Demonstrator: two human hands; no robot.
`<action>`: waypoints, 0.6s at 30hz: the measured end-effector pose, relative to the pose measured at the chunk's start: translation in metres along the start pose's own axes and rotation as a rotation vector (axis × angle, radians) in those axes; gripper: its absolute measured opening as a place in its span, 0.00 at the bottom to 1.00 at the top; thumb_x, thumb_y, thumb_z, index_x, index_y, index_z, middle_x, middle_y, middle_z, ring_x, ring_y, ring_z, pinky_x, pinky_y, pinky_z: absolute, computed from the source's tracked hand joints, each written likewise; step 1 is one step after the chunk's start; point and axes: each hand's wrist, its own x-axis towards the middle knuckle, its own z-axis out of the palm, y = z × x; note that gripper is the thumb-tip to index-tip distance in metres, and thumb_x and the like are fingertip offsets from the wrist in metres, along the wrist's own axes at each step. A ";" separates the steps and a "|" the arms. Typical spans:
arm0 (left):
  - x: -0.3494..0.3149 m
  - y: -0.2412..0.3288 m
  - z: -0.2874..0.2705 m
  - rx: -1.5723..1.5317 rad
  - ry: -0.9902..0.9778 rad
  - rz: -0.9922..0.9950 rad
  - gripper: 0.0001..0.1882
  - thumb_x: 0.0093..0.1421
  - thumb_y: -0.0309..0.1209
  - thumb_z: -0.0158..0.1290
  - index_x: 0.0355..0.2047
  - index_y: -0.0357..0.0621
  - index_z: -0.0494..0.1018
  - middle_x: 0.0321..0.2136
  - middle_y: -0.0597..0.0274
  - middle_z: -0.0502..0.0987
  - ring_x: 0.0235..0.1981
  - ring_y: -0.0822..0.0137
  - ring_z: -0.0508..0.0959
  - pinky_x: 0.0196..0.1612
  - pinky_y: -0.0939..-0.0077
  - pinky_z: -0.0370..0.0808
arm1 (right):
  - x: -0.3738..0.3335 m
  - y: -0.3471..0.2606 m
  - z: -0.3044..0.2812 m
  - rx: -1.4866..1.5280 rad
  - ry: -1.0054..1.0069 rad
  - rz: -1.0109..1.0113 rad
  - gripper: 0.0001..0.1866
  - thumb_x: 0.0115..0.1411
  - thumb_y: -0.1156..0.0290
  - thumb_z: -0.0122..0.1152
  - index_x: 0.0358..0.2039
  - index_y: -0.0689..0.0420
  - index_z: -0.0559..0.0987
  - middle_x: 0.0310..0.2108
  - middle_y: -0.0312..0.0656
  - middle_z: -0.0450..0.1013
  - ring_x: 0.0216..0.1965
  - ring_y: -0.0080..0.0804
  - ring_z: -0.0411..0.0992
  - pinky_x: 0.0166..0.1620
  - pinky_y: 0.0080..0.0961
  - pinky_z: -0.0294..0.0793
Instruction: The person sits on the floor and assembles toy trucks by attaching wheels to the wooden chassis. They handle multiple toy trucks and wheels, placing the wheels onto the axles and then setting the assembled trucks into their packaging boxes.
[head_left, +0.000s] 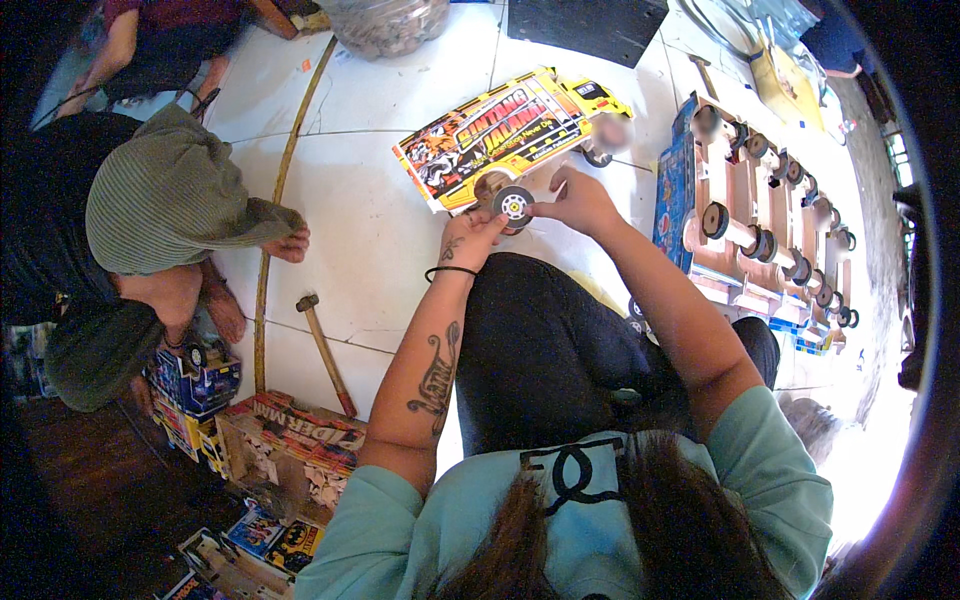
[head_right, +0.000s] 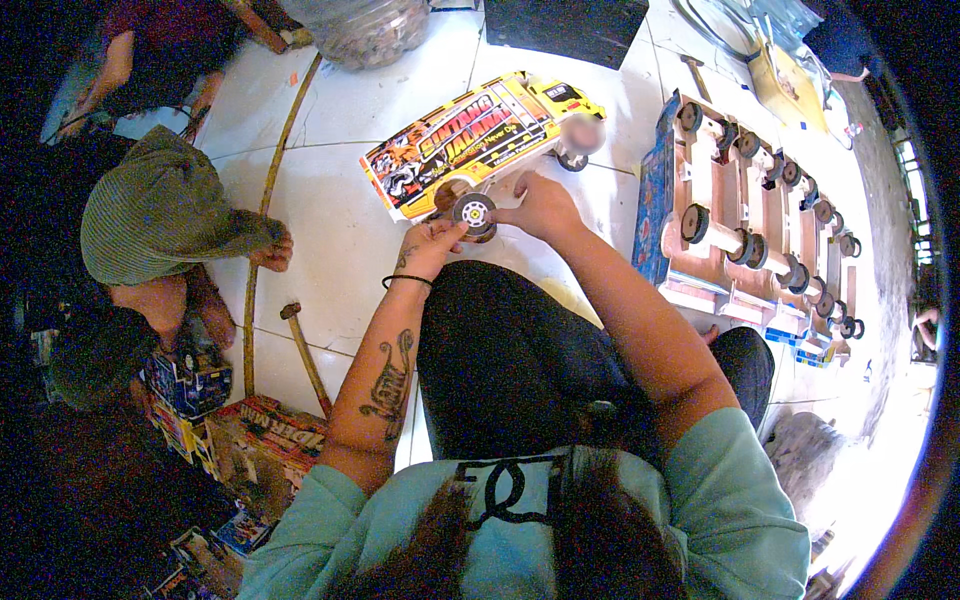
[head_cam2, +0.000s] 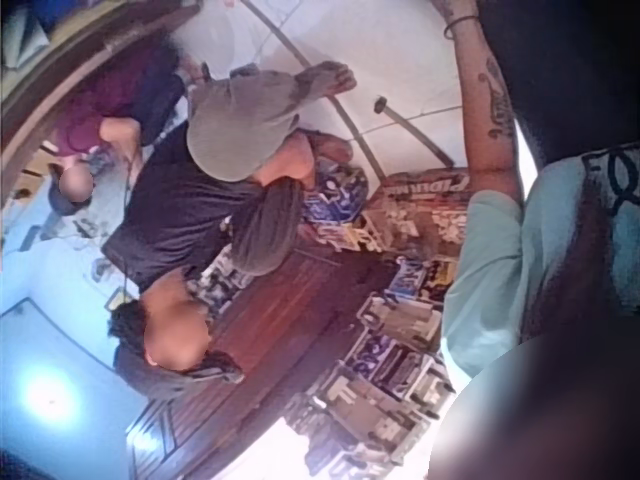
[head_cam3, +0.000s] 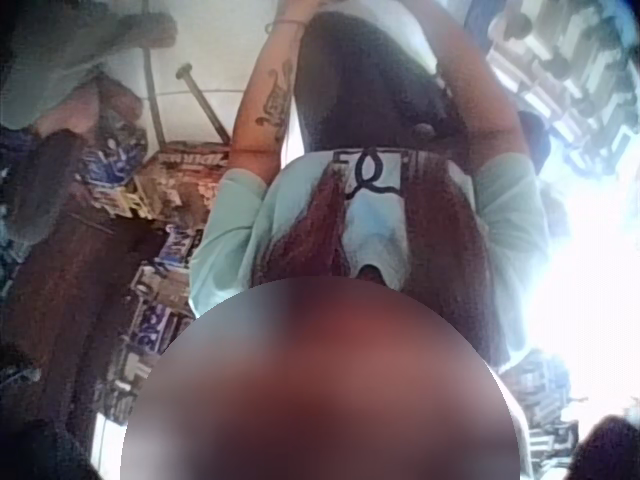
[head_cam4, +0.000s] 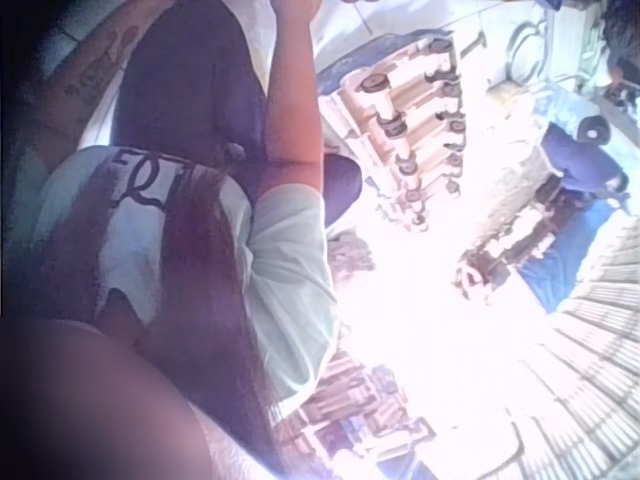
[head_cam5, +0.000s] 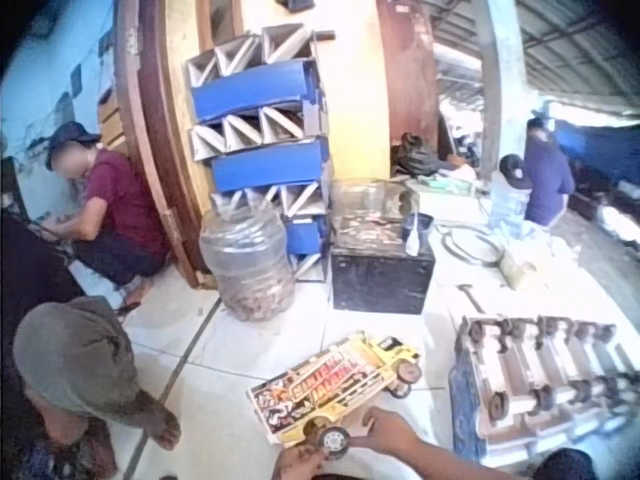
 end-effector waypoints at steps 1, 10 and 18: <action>0.001 0.000 0.000 0.024 -0.015 -0.014 0.15 0.56 0.37 0.58 0.34 0.34 0.77 0.28 0.61 0.82 0.28 0.75 0.77 0.33 0.81 0.72 | -0.001 0.005 0.006 0.172 -0.076 -0.005 0.29 0.42 0.49 0.73 0.32 0.62 0.76 0.24 0.42 0.74 0.29 0.31 0.75 0.33 0.27 0.74; 0.008 0.003 -0.004 0.094 -0.079 -0.077 0.22 0.58 0.50 0.54 0.35 0.41 0.76 0.28 0.62 0.81 0.25 0.75 0.76 0.28 0.81 0.69 | -0.001 0.026 0.033 0.648 -0.301 -0.014 0.28 0.55 0.43 0.59 0.30 0.61 0.79 0.23 0.38 0.74 0.26 0.23 0.70 0.27 0.20 0.69; 0.014 0.000 -0.002 0.066 -0.022 -0.037 0.25 0.60 0.53 0.50 0.36 0.41 0.76 0.26 0.64 0.80 0.22 0.74 0.77 0.25 0.80 0.67 | 0.007 0.010 0.043 0.531 -0.075 -0.022 0.31 0.62 0.44 0.48 0.31 0.64 0.80 0.22 0.49 0.74 0.24 0.37 0.72 0.33 0.31 0.72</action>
